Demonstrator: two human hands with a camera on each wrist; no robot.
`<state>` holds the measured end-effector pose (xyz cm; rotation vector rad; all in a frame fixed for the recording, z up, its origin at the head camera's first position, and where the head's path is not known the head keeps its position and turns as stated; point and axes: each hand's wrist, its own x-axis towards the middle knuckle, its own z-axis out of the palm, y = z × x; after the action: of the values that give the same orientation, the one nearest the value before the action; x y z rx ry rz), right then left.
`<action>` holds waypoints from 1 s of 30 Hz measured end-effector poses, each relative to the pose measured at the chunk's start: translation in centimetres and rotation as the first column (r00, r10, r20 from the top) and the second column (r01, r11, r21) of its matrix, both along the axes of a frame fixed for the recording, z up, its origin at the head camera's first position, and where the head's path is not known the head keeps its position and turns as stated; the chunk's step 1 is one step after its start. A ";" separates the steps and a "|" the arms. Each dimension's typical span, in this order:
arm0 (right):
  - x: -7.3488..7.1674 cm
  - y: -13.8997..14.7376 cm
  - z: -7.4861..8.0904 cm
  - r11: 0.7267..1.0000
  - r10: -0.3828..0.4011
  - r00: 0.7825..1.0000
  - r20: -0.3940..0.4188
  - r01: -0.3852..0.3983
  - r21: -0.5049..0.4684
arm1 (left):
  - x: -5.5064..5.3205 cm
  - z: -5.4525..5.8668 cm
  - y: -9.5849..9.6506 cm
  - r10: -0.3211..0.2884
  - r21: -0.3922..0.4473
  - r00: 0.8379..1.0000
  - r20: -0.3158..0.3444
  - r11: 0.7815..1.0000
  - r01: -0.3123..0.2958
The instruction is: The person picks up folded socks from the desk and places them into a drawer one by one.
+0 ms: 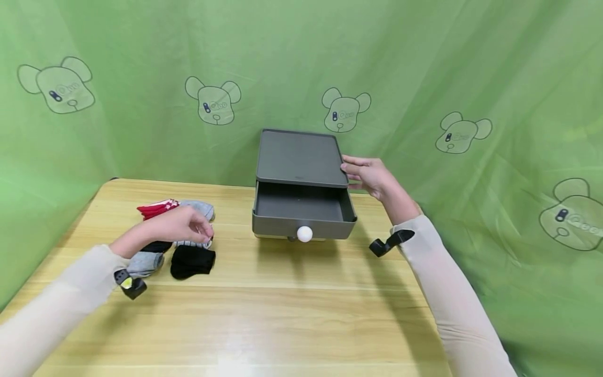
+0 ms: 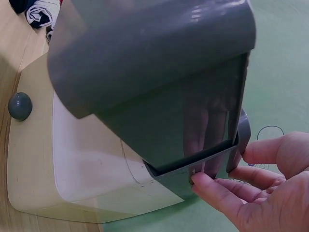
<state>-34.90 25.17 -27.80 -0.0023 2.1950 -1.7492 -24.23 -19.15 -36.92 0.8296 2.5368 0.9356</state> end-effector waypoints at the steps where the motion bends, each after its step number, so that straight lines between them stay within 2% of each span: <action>1: 0.0 0.0 0.0 1.000 -0.001 1.000 -0.001 0.001 0.000 | -0.2 -0.6 -0.3 0.005 -0.021 1.000 -0.003 1.000 -0.005; 4: 0.0 0.0 0.1 1.000 -0.004 1.000 -0.004 0.004 0.001 | -0.4 -2.1 -0.8 0.025 -0.099 1.000 -0.019 0.995 -0.026; 7: 0.0 0.0 0.0 1.000 -0.009 1.000 -0.003 0.009 0.003 | -0.2 -2.8 -1.0 0.026 -0.190 0.998 -0.059 0.981 -0.037; 17: 0.0 0.0 0.0 1.000 -0.024 1.000 -0.007 0.024 0.017 | 0.5 -3.4 -0.7 0.007 -0.337 0.997 -0.078 0.941 -0.033; 26: 0.1 -0.1 0.0 0.999 -0.033 0.999 -0.013 0.033 0.004 | 0.6 -3.7 -0.6 -0.020 -0.376 0.998 -0.063 0.927 -0.005; 30: 0.1 -0.1 0.0 0.999 -0.037 0.999 -0.014 0.037 0.000 | 0.6 -3.7 -0.7 -0.031 -0.355 0.998 -0.056 0.935 0.010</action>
<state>-34.80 25.07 -27.78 0.0257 2.2184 -1.7740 -23.60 -19.81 -40.64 0.7786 2.6291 0.4272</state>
